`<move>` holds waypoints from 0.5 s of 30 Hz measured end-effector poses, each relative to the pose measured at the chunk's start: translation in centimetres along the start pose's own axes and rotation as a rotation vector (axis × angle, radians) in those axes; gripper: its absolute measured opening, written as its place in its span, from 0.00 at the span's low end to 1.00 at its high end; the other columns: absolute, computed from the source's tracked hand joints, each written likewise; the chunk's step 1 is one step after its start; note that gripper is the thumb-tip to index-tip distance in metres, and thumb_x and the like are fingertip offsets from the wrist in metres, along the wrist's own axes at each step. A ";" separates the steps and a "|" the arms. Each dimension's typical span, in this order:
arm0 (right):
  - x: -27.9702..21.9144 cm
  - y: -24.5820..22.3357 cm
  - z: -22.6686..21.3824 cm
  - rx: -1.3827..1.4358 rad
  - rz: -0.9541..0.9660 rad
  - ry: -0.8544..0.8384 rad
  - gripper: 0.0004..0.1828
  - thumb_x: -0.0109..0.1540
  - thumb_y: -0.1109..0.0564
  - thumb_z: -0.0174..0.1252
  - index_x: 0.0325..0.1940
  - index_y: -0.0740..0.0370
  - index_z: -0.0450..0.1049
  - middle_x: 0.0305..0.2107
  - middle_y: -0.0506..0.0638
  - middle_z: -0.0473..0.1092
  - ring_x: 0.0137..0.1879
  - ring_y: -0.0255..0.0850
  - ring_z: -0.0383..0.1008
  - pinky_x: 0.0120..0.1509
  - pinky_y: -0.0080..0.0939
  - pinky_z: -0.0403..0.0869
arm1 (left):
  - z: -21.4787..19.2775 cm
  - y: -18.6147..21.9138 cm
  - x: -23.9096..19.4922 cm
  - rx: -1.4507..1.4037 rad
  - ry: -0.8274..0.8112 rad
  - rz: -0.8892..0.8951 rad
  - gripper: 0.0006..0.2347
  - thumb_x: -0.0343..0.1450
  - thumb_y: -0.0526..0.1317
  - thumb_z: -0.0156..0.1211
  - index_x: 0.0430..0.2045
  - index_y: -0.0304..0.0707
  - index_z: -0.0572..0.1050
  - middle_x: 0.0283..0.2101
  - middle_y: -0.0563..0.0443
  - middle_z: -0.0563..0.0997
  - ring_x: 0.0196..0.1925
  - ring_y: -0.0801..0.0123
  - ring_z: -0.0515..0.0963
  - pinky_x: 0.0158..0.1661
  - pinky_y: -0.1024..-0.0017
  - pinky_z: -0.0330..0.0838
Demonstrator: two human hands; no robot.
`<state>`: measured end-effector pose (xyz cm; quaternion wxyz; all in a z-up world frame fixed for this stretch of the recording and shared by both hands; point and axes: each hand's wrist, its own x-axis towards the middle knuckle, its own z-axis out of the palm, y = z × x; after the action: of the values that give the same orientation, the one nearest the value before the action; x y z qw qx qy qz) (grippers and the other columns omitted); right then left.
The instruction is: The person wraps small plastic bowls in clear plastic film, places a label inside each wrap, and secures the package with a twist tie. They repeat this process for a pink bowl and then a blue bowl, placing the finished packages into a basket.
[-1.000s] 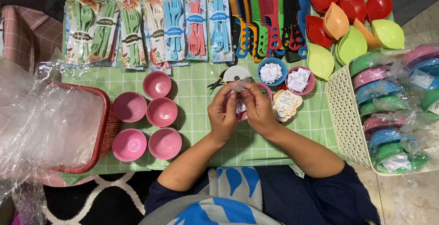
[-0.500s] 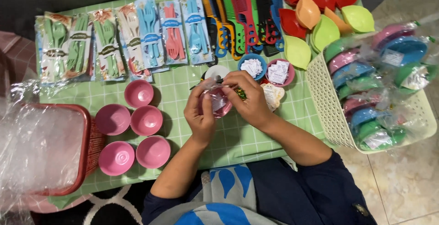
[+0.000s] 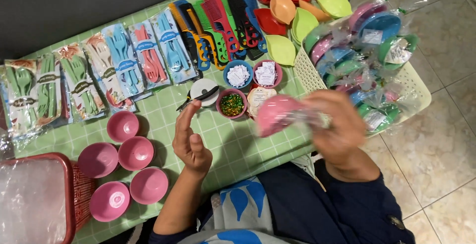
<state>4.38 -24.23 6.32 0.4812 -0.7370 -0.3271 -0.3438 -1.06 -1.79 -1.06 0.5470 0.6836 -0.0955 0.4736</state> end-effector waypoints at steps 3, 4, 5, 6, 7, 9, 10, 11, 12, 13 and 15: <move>0.8 2.8 -8.1 -0.312 -0.211 0.264 0.06 0.62 0.75 0.42 0.36 0.76 0.65 0.30 0.66 0.65 0.36 0.58 0.68 0.40 0.55 0.70 | -0.2 2.1 0.5 0.071 -0.027 -0.089 0.16 0.73 0.42 0.39 0.47 0.25 0.64 0.45 0.35 0.72 0.51 0.52 0.72 0.53 0.61 0.70; -0.1 4.6 -10.3 -0.318 -0.212 0.267 0.06 0.62 0.75 0.42 0.36 0.76 0.65 0.30 0.66 0.65 0.36 0.58 0.68 0.40 0.55 0.70 | -0.2 2.5 0.6 0.065 -0.030 -0.087 0.16 0.73 0.42 0.39 0.47 0.25 0.64 0.45 0.35 0.72 0.51 0.52 0.72 0.53 0.61 0.70; -1.0 6.4 -12.5 -0.355 -0.147 0.230 0.06 0.64 0.73 0.42 0.37 0.77 0.66 0.31 0.65 0.65 0.38 0.57 0.68 0.42 0.54 0.70 | -0.2 2.8 0.8 0.076 -0.022 -0.077 0.15 0.72 0.40 0.40 0.46 0.25 0.64 0.44 0.35 0.72 0.50 0.52 0.72 0.52 0.61 0.70; -1.9 8.2 -14.7 -0.392 -0.082 0.194 0.07 0.66 0.72 0.42 0.39 0.77 0.66 0.33 0.65 0.66 0.39 0.56 0.69 0.44 0.53 0.69 | -0.2 3.2 0.9 0.088 -0.014 -0.067 0.14 0.72 0.39 0.42 0.45 0.25 0.65 0.44 0.36 0.73 0.49 0.53 0.73 0.51 0.61 0.71; -2.3 10.8 -16.6 -0.395 -0.082 0.196 0.07 0.66 0.72 0.42 0.39 0.77 0.66 0.33 0.65 0.66 0.39 0.56 0.69 0.44 0.53 0.69 | -0.4 3.4 1.0 0.085 -0.016 -0.066 0.14 0.72 0.39 0.42 0.45 0.25 0.65 0.44 0.36 0.73 0.49 0.53 0.73 0.51 0.61 0.71; -3.0 15.9 -20.5 -0.494 0.121 0.087 0.10 0.72 0.68 0.41 0.44 0.77 0.68 0.37 0.64 0.68 0.44 0.54 0.69 0.50 0.50 0.68 | -0.6 3.7 1.1 0.111 -0.027 -0.067 0.13 0.71 0.37 0.42 0.45 0.24 0.65 0.43 0.34 0.72 0.49 0.51 0.73 0.52 0.60 0.71; -3.7 17.5 -21.8 -0.498 0.122 0.088 0.10 0.72 0.68 0.41 0.44 0.77 0.68 0.37 0.64 0.68 0.44 0.54 0.69 0.50 0.50 0.68 | -0.6 3.7 1.1 0.108 -0.029 -0.067 0.13 0.71 0.37 0.42 0.45 0.24 0.65 0.43 0.34 0.72 0.49 0.51 0.73 0.52 0.60 0.71; -4.4 19.2 -23.1 -0.543 0.224 0.037 0.11 0.76 0.66 0.41 0.46 0.78 0.68 0.39 0.64 0.69 0.46 0.53 0.70 0.52 0.48 0.67 | -0.6 3.7 1.0 0.119 -0.025 -0.071 0.13 0.71 0.37 0.42 0.45 0.24 0.65 0.43 0.35 0.72 0.49 0.52 0.73 0.51 0.60 0.71; -5.0 20.9 -24.4 -0.588 0.326 -0.014 0.13 0.79 0.64 0.41 0.48 0.78 0.69 0.41 0.63 0.69 0.48 0.52 0.70 0.55 0.47 0.66 | -0.6 3.7 1.0 0.129 -0.020 -0.076 0.13 0.71 0.37 0.43 0.45 0.25 0.65 0.43 0.35 0.73 0.49 0.52 0.73 0.51 0.61 0.72; -4.2 20.4 -23.8 -0.589 0.328 -0.010 0.13 0.79 0.64 0.41 0.48 0.78 0.69 0.41 0.63 0.69 0.48 0.52 0.70 0.55 0.47 0.66 | -0.5 3.7 1.1 0.127 -0.023 -0.074 0.13 0.71 0.37 0.43 0.45 0.25 0.65 0.43 0.35 0.73 0.49 0.52 0.73 0.51 0.61 0.72; -2.6 19.3 -22.4 -0.336 0.458 -0.104 0.01 0.74 0.72 0.42 0.50 0.75 0.60 0.40 0.61 0.61 0.47 0.46 0.63 0.55 0.41 0.68 | -0.3 3.6 1.3 0.144 -0.036 -0.081 0.12 0.71 0.36 0.42 0.44 0.25 0.66 0.42 0.35 0.73 0.47 0.52 0.74 0.50 0.61 0.70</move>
<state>14.35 -51.83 1.58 0.4001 -0.8777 -0.1151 -0.2373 -2.85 -2.42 2.24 0.5132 0.7331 -0.0432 0.4441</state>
